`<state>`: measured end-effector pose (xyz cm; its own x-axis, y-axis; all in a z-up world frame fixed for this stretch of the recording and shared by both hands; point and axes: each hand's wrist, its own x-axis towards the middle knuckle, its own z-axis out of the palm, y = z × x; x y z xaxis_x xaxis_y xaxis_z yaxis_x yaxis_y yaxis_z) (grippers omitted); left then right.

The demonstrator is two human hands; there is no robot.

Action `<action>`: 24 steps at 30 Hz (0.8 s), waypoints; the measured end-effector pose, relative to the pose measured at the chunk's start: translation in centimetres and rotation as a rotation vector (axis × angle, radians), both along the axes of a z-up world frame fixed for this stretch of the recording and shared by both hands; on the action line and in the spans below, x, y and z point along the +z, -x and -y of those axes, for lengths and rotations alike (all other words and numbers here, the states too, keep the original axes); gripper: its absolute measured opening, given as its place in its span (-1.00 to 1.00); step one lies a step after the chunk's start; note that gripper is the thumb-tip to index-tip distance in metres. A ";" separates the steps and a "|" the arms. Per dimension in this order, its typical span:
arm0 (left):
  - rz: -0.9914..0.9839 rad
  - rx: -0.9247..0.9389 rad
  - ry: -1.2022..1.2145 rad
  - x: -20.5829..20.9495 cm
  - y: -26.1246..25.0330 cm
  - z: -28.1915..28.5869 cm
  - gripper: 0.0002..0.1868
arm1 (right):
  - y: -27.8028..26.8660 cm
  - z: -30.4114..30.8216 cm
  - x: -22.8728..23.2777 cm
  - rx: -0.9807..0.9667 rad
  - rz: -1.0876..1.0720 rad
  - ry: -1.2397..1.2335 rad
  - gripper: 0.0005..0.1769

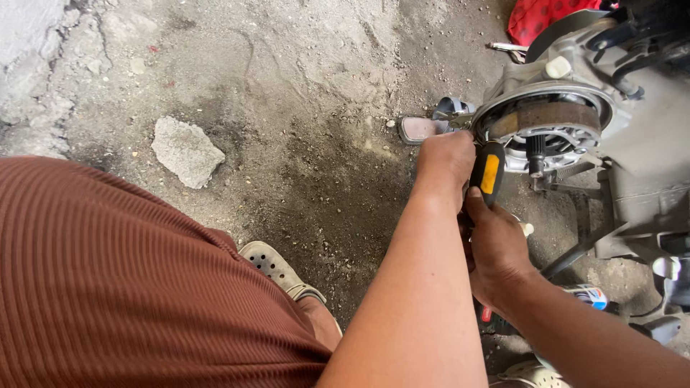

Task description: The person cleans the motorcycle's rear hub with a spray and cloth, then attempts to fit a wheel onto the hub. They repeatedly try to align the wheel with the hub but do not complete the installation.

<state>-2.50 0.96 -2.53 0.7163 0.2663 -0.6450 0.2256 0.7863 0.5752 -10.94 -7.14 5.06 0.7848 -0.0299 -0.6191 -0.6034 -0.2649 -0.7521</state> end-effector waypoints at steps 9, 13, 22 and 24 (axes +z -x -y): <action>0.020 0.042 -0.083 -0.1 0.8 0.0 -0.59 | -1.0 1.8 -0.8 0.039 -0.034 0.018 -0.60; 0.018 0.031 -0.091 0.3 0.8 -0.4 -0.59 | -0.1 1.0 0.1 0.050 -0.058 0.131 -0.64; 0.010 0.039 -0.096 1.4 1.1 -0.2 -0.57 | -0.5 -0.6 1.4 -0.008 -0.148 -0.030 -0.69; 0.011 0.019 -0.062 1.5 1.0 -0.3 -0.56 | -0.9 -0.7 1.1 0.019 -0.153 -0.058 -0.64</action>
<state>-3.47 1.28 -0.98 0.7175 0.3193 -0.6190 0.2042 0.7533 0.6252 -10.03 -6.48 6.11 0.6810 0.0236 -0.7319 -0.7076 -0.2363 -0.6659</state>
